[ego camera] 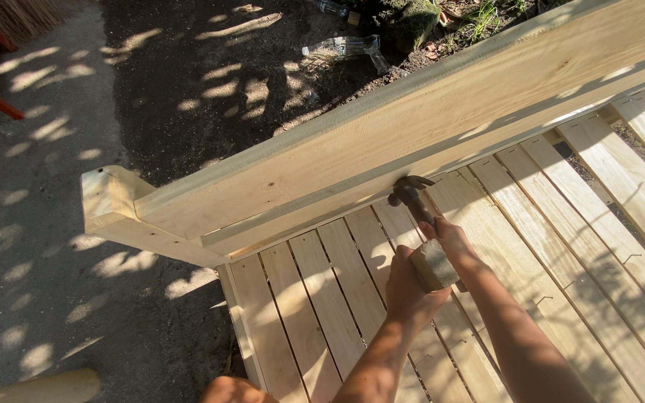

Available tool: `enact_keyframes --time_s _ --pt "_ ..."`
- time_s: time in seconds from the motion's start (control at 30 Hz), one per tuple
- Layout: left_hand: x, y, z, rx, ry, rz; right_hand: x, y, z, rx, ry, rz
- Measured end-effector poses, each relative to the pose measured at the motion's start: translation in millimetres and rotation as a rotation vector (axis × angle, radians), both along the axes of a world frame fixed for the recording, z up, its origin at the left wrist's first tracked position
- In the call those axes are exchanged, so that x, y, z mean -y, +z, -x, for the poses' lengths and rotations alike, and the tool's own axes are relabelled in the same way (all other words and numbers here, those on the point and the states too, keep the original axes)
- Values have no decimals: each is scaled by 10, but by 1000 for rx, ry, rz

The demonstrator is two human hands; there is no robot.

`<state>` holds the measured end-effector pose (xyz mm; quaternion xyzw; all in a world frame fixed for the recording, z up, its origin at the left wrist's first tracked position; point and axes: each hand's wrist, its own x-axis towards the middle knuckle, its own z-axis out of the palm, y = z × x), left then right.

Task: The person sits on the ground next to a slatted wooden bench frame and hammers nails into the wooden slats, using a small block of wood to hold and position nails while driving them in with a claw hammer, working along different slats of the frame.

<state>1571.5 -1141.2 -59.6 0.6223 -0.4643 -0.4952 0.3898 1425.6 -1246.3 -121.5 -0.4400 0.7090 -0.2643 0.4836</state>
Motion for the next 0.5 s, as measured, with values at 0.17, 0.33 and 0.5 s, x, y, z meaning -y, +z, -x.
enact_keyframes --time_s 0.17,0.33,0.5 --pt "2 34 -44 32 3 22 -206 30 156 -339 205 250" --pt "53 178 -99 -4 -4 -82 -61 -170 25 -13 38 138" --pt "70 308 -204 -58 -16 -151 -109 14 37 -387 194 103"
